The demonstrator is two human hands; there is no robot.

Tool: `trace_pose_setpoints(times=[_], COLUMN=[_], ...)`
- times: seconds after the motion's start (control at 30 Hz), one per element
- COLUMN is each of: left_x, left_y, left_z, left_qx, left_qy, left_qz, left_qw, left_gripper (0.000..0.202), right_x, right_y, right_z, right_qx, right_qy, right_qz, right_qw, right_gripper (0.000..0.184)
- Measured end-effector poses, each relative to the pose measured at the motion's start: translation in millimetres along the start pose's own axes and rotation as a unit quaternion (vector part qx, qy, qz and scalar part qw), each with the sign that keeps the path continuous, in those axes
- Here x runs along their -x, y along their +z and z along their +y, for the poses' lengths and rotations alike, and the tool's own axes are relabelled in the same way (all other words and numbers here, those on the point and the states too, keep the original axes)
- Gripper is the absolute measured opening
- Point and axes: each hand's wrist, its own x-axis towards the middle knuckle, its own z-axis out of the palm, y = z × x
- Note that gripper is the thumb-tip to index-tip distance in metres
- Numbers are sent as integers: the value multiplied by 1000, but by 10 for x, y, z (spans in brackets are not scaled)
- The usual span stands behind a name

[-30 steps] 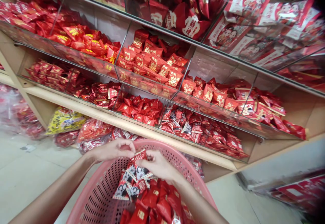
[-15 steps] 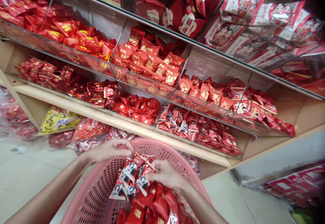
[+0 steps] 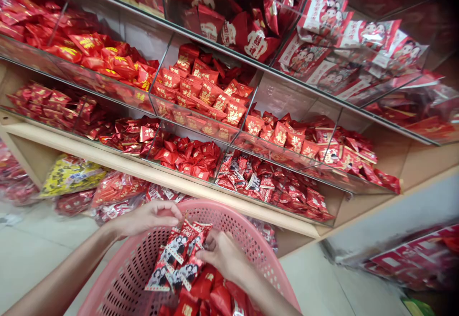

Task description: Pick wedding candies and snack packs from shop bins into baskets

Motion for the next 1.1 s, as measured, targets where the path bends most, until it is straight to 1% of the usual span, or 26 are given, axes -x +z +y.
trace_pose_setpoints(times=[0.03, 0.1, 0.13, 0.17, 0.2, 0.23, 0.27, 0.3, 0.33, 0.4, 0.47, 0.53, 0.63, 0.73, 0.93, 1.1], left_x=[-3, -8, -9, -9, -8, -6, -4, -2, 0, 1, -1, -5, -11, -16, -18, -7], left_y=[-1, -3, -3, -2, 0, 2, 4, 6, 7, 10, 10, 9, 7, 6, 5, 2], left_z=[-4, -15, -21, -27, -32, -36, -39, -42, -43, -41, -34, -24, -6, 10, 5, -2], left_qx=[0, 6, 11, 16, 18, 19, 18, 16, 13, 8, 4, 1, -1, 1, 2, -7], left_qy=[1, 3, 3, 2, 3, 4, 6, 7, 9, 8, 4, 2, 0, -3, -3, 2], left_qz=[-2, -4, -5, -5, -4, -3, -2, 0, 3, 7, 10, 10, 9, 8, 4, 8], left_qw=[1000, 1000, 1000, 1000, 1000, 1000, 1000, 1000, 1000, 1000, 1000, 1000, 1000, 1000, 1000, 1000], left_gripper=[30, 30, 30, 30, 30, 30, 30, 30, 30, 30, 31, 31, 32, 33, 33, 31], right_x=[-3, -61, -118, -193, -283, -383, -488, -594, -696, -877, -1014, -1104, -1167, -1173, -1047, -779], right_y=[-80, -308, -451, -608, -769, -926, -1069, -1192, -1290, -1405, -1434, -1418, -1386, -1379, -1389, -1428], right_z=[-50, -148, -188, -216, -230, -229, -215, -190, -159, -92, -40, -14, -14, -30, -71, -117], right_qx=[5, -10, -27, -35, -40, -43, -35, -9, 27, 103, 142, 151, 155, 147, 103, 38], right_qy=[-6, -34, -50, -76, -97, -99, -92, -74, -51, -14, 1, 7, 17, 18, 0, -32], right_qz=[21, 64, 83, 115, 154, 188, 235, 266, 287, 298, 288, 279, 276, 279, 294, 291], right_qw=[1000, 997, 995, 990, 983, 976, 967, 961, 956, 949, 947, 948, 949, 949, 950, 955], right_gripper=[24, 26, 29, 31, 28, 25, 25, 24, 24, 22, 20, 24, 29, 26, 24, 30])
